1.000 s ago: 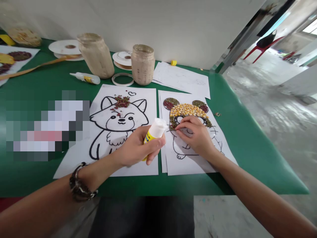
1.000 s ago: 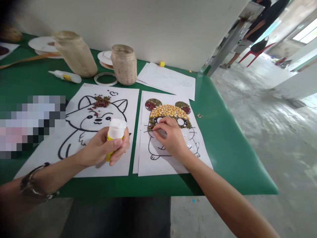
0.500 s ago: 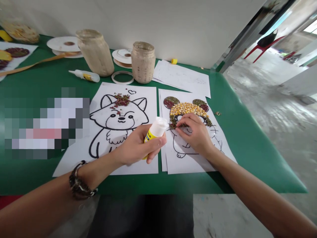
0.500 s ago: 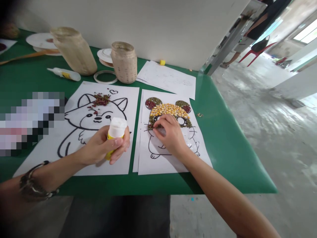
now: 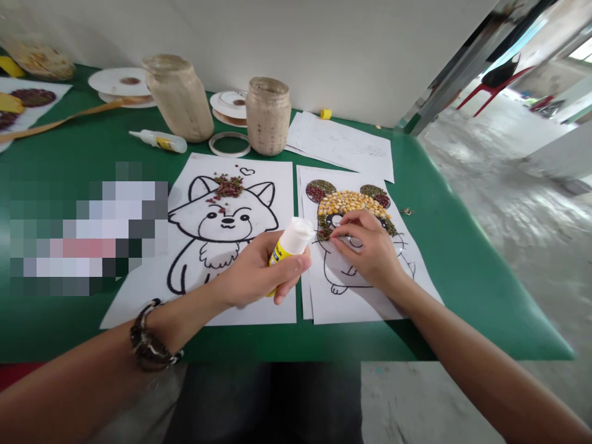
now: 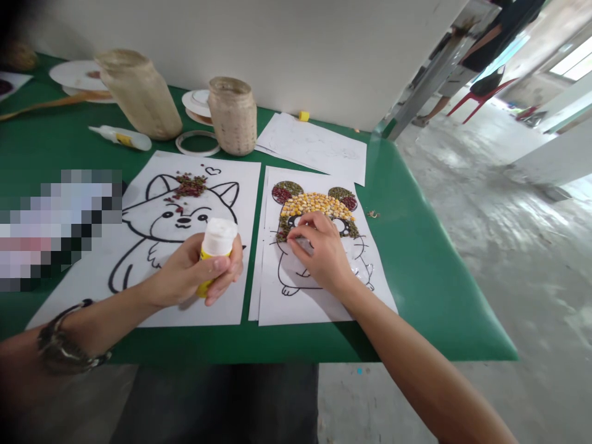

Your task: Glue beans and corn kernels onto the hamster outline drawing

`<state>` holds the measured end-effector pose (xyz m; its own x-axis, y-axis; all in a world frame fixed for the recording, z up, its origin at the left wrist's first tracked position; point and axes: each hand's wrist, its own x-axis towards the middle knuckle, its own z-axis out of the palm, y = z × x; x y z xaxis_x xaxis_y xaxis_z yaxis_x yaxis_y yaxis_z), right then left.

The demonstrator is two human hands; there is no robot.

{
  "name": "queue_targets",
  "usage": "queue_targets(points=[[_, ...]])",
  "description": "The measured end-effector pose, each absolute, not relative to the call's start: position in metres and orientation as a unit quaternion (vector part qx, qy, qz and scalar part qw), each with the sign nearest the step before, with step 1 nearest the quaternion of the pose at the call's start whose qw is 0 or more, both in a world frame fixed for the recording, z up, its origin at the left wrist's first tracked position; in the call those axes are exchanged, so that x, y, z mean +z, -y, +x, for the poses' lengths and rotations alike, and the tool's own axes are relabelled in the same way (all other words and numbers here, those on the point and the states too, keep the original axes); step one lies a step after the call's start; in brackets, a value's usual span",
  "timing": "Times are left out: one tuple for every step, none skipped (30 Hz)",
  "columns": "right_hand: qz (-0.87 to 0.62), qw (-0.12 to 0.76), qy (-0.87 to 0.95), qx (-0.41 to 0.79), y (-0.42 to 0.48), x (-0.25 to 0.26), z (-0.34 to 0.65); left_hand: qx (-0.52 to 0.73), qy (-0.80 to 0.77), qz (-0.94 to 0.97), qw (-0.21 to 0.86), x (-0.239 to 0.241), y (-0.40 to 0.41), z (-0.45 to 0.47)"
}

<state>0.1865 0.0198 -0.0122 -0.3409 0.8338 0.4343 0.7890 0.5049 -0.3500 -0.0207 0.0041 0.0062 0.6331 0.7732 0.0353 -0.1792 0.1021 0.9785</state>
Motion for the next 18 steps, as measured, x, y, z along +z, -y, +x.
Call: queue_targets(points=[[-0.494,0.290,0.819,0.040,-0.020,-0.012,0.187,0.341,-0.258,0.577,0.695,0.007,-0.004,-0.021],[-0.491,0.291,0.820,0.044,-0.019,-0.011,0.187,0.340,-0.260,0.578,0.694,0.007,-0.004,-0.021],[-0.487,0.295,0.821,0.050,-0.019,-0.010,0.187,0.340,-0.261,0.579,0.693,0.008,-0.004,-0.021],[-0.485,0.302,0.818,0.057,-0.019,-0.009,0.187,0.340,-0.263,0.579,0.693,0.008,-0.004,-0.021],[-0.486,0.315,0.812,0.064,-0.019,-0.008,0.187,0.340,-0.265,0.579,0.693,0.009,-0.004,-0.021],[-0.491,0.331,0.803,0.072,-0.019,-0.007,0.188,0.340,-0.267,0.578,0.693,0.009,-0.004,-0.020],[-0.500,0.347,0.789,0.084,-0.018,-0.005,0.189,0.338,-0.268,0.577,0.693,0.009,-0.004,-0.020],[-0.511,0.361,0.773,0.103,-0.018,-0.004,0.190,0.334,-0.269,0.579,0.693,0.008,-0.004,-0.020],[-0.524,0.369,0.756,0.130,-0.017,-0.003,0.190,0.330,-0.270,0.583,0.692,0.008,-0.003,-0.020],[-0.537,0.370,0.740,0.165,-0.016,-0.001,0.191,0.326,-0.268,0.589,0.689,0.007,-0.003,-0.020],[-0.549,0.366,0.723,0.205,-0.015,0.000,0.191,0.322,-0.266,0.594,0.687,0.007,-0.003,-0.020],[-0.559,0.359,0.707,0.242,-0.013,0.001,0.191,0.320,-0.266,0.598,0.685,0.006,-0.003,-0.020],[-0.565,0.355,0.694,0.271,-0.012,0.002,0.191,0.319,-0.266,0.601,0.683,0.006,-0.003,-0.020],[-0.566,0.354,0.686,0.289,-0.011,0.003,0.190,0.318,-0.267,0.601,0.682,0.006,-0.003,-0.020],[-0.563,0.358,0.682,0.298,-0.010,0.004,0.189,0.318,-0.268,0.601,0.682,0.006,-0.003,-0.019],[-0.557,0.367,0.681,0.301,-0.009,0.005,0.189,0.316,-0.269,0.602,0.682,0.006,-0.003,-0.019],[-0.549,0.378,0.681,0.301,-0.009,0.006,0.188,0.314,-0.270,0.603,0.682,0.007,-0.003,-0.019],[-0.542,0.389,0.679,0.305,-0.009,0.007,0.188,0.312,-0.268,0.605,0.682,0.007,-0.003,-0.019]])
